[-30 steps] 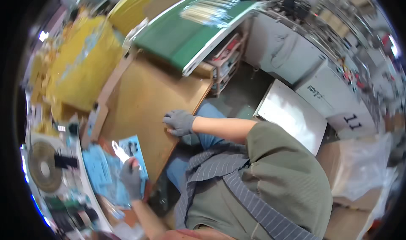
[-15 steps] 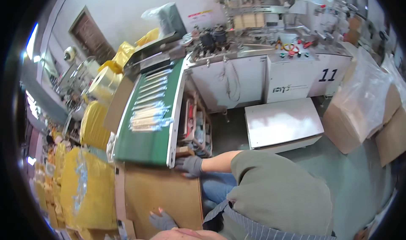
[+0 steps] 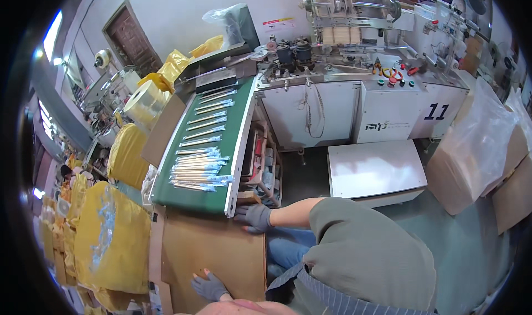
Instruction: Gathering bundles of thin sticks and placing them into individual plastic bags.
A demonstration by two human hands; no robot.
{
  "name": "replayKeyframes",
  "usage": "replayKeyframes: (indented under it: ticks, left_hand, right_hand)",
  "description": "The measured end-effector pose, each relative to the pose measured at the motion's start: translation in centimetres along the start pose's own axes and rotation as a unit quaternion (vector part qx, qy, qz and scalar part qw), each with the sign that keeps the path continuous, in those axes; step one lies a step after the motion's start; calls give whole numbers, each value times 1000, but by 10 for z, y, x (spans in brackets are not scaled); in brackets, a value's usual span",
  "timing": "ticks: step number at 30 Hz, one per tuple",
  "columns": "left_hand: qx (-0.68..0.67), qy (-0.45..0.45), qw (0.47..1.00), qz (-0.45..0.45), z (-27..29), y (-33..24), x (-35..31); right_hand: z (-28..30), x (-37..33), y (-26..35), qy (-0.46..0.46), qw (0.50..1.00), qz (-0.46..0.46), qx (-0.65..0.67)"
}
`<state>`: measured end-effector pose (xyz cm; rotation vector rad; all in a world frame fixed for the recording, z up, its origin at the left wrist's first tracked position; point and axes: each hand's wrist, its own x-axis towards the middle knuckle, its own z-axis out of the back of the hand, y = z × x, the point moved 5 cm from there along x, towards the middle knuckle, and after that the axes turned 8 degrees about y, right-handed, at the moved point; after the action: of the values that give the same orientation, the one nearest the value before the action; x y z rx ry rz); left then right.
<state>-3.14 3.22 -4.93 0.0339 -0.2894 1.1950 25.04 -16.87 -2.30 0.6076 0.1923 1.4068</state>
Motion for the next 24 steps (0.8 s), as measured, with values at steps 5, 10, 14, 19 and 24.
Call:
replayKeyframes:
  ticks: [5, 10, 14, 19, 24]
  left_hand:
    - [-2, 3, 1000, 6, 5, -2, -1]
    - [-6, -9, 1000, -2, 3, 0, -2]
    - [-2, -20, 1000, -12, 1, -1, -3]
    - [-2, -19, 1000, -21, 6, -3, -1]
    - [5, -4, 1000, -7, 3, 0, 0]
  right_hand:
    - [-7, -1, -4, -14, 1000, 1, -12]
    - [-5, 0, -3, -19, 1000, 5, -15]
    - [-5, -1, -4, -29, 999, 8, -15]
    - [3, -2, 1, -46, 999, 8, -8]
    - [2, -1, 0, -56, 998, 12, -19]
